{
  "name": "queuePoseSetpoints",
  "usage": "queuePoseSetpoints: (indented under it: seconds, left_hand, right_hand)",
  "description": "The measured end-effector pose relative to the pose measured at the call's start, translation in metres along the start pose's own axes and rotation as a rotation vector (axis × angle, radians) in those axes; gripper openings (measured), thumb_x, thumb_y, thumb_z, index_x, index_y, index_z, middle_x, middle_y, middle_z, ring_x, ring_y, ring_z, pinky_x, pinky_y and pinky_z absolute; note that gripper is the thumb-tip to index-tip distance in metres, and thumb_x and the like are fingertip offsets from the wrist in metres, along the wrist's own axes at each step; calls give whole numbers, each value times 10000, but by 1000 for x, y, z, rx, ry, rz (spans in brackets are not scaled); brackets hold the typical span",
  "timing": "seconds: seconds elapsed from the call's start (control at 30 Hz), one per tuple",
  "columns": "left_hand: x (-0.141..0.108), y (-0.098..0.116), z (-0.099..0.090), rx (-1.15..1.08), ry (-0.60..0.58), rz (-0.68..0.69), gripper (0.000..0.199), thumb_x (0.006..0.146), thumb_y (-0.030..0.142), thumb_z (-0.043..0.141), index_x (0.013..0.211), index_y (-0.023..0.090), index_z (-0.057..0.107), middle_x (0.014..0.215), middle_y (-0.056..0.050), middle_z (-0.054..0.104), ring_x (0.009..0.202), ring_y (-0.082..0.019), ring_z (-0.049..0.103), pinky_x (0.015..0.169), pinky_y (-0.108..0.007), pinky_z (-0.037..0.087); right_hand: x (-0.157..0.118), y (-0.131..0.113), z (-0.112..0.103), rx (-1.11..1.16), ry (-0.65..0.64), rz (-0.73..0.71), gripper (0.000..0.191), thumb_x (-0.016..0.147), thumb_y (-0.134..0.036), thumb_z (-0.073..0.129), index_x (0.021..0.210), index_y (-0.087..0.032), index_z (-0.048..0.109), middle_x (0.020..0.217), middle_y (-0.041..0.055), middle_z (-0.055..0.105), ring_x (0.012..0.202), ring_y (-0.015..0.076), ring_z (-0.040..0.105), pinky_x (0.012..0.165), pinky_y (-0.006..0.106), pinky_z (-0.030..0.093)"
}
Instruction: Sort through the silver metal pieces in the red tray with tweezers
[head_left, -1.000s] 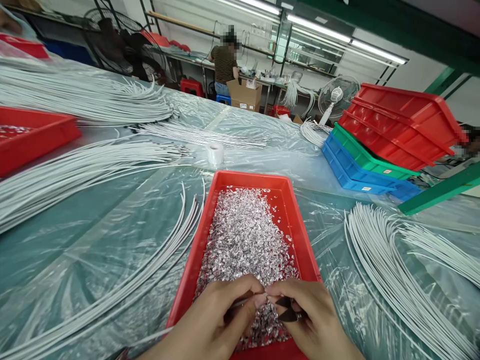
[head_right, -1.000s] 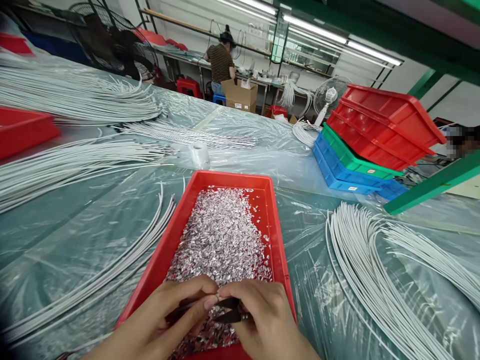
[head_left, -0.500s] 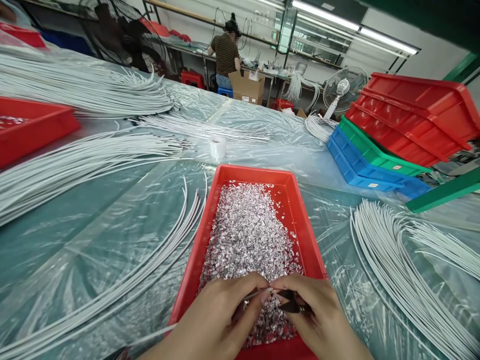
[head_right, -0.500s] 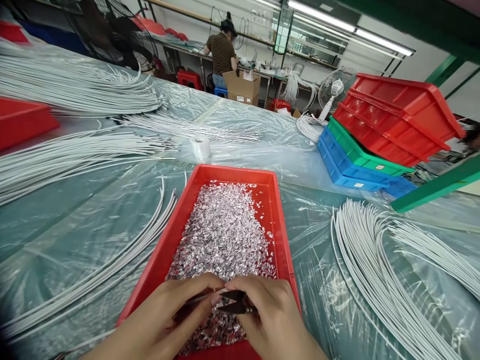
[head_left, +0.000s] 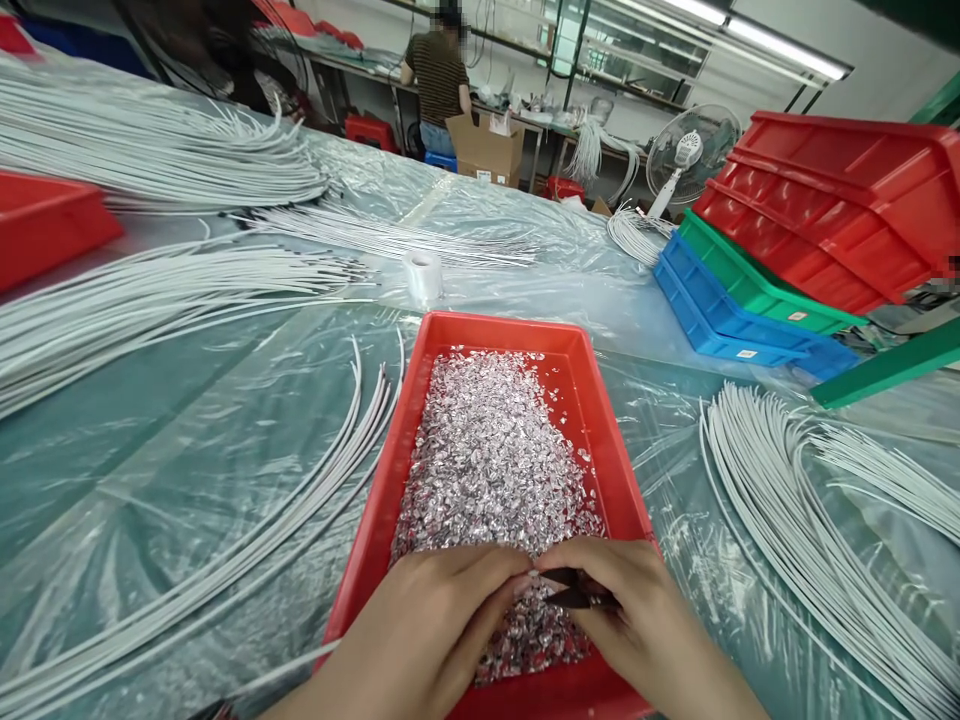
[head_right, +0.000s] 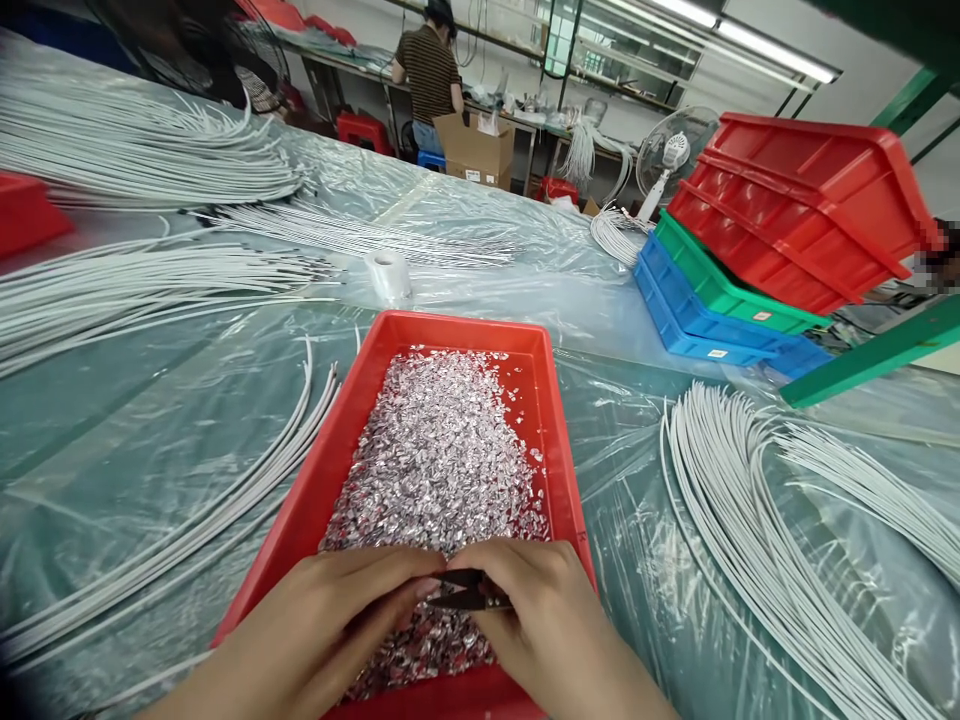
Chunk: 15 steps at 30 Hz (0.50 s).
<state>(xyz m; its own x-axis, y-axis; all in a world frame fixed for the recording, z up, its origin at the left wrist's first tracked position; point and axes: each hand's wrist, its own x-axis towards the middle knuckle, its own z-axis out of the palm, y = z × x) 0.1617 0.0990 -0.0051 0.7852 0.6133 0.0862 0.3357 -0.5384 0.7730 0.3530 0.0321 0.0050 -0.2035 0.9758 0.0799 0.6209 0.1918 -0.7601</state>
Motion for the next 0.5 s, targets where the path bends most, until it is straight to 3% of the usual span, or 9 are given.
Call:
queuePoseSetpoints:
  seconds: [0.23, 0.5]
  left_hand:
    - [0, -2, -1, 174, -3, 113, 347, 970, 160, 298, 947, 180, 644, 775, -57, 707, 702, -223, 711, 641, -315, 575]
    - [-1, 0, 0, 170, 26, 133, 381, 1015, 223, 266, 896, 182, 626, 765, -43, 708, 691, -209, 709, 611, -309, 573]
  right_hand:
    - [2, -4, -2, 58, -54, 75, 226, 845, -96, 500, 956, -242, 631, 832, -17, 702, 741, 172, 664, 665, 293, 476]
    - [0, -2, -2, 58, -75, 79, 214, 855, -87, 502, 959, -246, 602, 833, -32, 678, 732, 150, 632, 670, 264, 448]
